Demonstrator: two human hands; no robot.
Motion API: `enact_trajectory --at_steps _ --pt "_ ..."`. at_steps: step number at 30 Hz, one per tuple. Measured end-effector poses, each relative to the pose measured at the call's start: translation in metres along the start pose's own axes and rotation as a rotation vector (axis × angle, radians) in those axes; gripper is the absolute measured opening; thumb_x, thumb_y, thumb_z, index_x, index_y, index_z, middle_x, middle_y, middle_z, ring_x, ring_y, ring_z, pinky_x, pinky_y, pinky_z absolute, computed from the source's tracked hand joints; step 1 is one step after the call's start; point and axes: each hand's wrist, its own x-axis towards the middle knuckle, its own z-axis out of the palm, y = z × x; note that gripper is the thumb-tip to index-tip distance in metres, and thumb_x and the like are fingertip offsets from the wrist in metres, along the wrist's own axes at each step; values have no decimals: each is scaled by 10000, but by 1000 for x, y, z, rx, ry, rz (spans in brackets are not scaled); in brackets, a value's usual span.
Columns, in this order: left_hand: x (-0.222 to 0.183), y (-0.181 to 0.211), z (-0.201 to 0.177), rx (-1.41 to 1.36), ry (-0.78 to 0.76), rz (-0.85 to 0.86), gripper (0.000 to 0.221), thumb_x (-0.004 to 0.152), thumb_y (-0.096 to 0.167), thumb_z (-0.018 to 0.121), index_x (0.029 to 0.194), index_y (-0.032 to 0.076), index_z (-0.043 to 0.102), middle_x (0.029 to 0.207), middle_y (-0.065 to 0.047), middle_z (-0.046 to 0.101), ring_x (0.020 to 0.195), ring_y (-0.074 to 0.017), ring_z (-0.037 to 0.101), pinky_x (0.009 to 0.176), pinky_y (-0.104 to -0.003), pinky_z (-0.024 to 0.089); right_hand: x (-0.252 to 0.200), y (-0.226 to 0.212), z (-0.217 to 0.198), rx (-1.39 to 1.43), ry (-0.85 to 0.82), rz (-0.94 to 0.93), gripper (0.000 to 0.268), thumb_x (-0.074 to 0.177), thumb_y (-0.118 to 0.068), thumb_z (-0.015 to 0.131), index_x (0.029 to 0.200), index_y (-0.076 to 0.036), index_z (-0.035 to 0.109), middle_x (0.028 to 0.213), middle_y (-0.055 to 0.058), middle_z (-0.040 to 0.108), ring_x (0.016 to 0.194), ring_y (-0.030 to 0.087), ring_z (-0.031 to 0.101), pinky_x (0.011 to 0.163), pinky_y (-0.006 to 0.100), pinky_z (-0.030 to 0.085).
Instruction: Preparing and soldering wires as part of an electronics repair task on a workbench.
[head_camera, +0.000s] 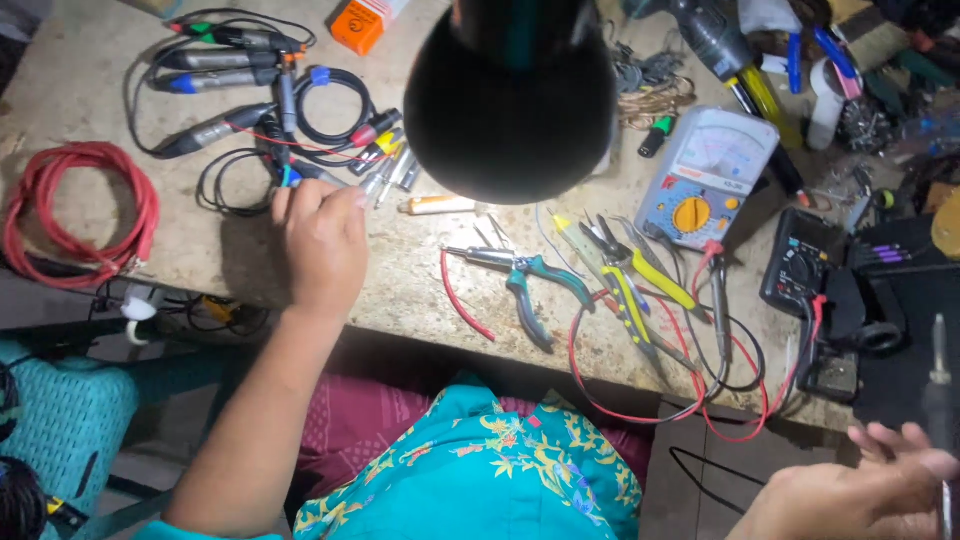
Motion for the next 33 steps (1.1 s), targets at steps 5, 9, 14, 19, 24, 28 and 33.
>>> enact_trajectory --at_steps 5,9,14,19,24,28,33 --pt "1 59 -13 -324 -81 -98 173 930 -32 752 1090 27 780 960 -115 659 818 -261 654 706 -373 541 -55 -70 0 262 -301 309 361 1105 -125 566 1405 53 471 1056 303 612 851 326 631 721 359 561" --pt "4 102 -8 -606 -221 -4 102 920 22 772 1021 28 772 865 -77 682 826 -236 603 756 -365 512 -94 -113 8 319 -664 477 419 989 -207 571 1272 101 597 987 241 704 743 281 711 631 332 630" --pt "-9 122 13 -541 -248 78 98 1014 114 631 1011 23 666 988 -125 656 913 -295 579 837 -405 462 -119 -109 24 431 -741 697 341 994 -141 548 1218 113 586 942 280 702 849 338 743 712 379 660" --pt "-15 122 17 -441 -223 150 150 1032 98 603 1106 -20 659 1006 -131 719 906 -290 567 805 -386 500 -122 -106 34 498 -749 712 258 1004 -166 563 1121 64 571 877 258 714 772 335 757 736 401 675" --pt "-9 126 11 -459 -146 135 103 1008 103 620 961 15 647 983 -131 707 917 -312 587 843 -407 478 -130 -102 39 513 -724 765 261 1004 -206 545 1078 41 503 858 318 693 754 380 753 730 427 672" --pt "-9 129 12 -447 -139 93 79 988 121 694 958 49 706 898 -73 653 839 -255 549 761 -373 445 -132 -104 43 516 -735 769 288 1001 -253 565 1093 14 506 851 304 694 777 367 759 745 432 667" --pt "-16 128 19 -458 -158 71 91 1001 127 706 1033 43 723 804 -68 530 737 -241 490 648 -363 421 -135 -98 46 535 -744 806 255 1023 -217 531 1099 25 508 879 315 699 804 394 758 769 449 674"
